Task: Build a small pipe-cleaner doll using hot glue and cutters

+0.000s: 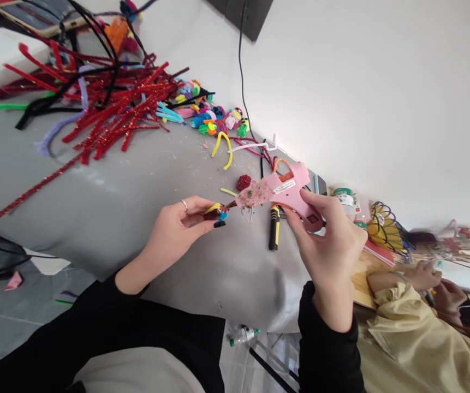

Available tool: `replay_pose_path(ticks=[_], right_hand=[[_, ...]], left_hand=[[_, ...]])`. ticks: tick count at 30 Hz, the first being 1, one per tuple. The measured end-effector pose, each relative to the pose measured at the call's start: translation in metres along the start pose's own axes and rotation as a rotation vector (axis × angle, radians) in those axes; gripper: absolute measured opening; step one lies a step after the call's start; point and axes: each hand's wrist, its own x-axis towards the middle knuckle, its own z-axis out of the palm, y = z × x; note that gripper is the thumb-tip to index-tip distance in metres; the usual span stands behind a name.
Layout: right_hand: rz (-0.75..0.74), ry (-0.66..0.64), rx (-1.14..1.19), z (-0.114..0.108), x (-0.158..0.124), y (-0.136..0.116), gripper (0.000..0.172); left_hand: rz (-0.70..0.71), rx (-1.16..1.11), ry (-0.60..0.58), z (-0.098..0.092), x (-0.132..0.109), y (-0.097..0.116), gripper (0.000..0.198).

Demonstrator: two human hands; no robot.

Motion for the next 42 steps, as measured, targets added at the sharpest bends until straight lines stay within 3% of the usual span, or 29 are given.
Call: replay_pose_path(ticks=[13,24,29,33,36,39,42], right_hand=[[-0.023,0.001,0.008,-0.002,0.0,-0.002,0.016],[0.013,0.0,-0.056,0.002,-0.004,0.001,0.014],[0.218,0.023,-0.063,0.023,0.001,0.038,0.031],[0.479,0.029,-0.146,0.059,0.013,0.094,0.028],[0.592,-0.078,-0.247,0.086,0.022,0.128,0.022],[0.624,-0.162,-0.273,0.102,0.026,0.143,0.022],[0.58,-0.127,-0.26,0.108,0.026,0.135,0.032]], left_hand=[[0.0,-0.006,0.042,-0.001,-0.001,0.003,0.029],[-0.047,-0.04,0.061,-0.004,-0.001,0.003,0.044],[-0.063,-0.029,0.05,-0.003,-0.001,0.005,0.053],[-0.066,-0.015,0.011,-0.001,-0.003,0.003,0.054],[-0.057,-0.005,0.004,-0.002,-0.004,0.001,0.055],[-0.045,0.003,0.014,-0.005,-0.004,0.0,0.055],[-0.035,0.016,0.038,-0.007,-0.003,0.0,0.055]])
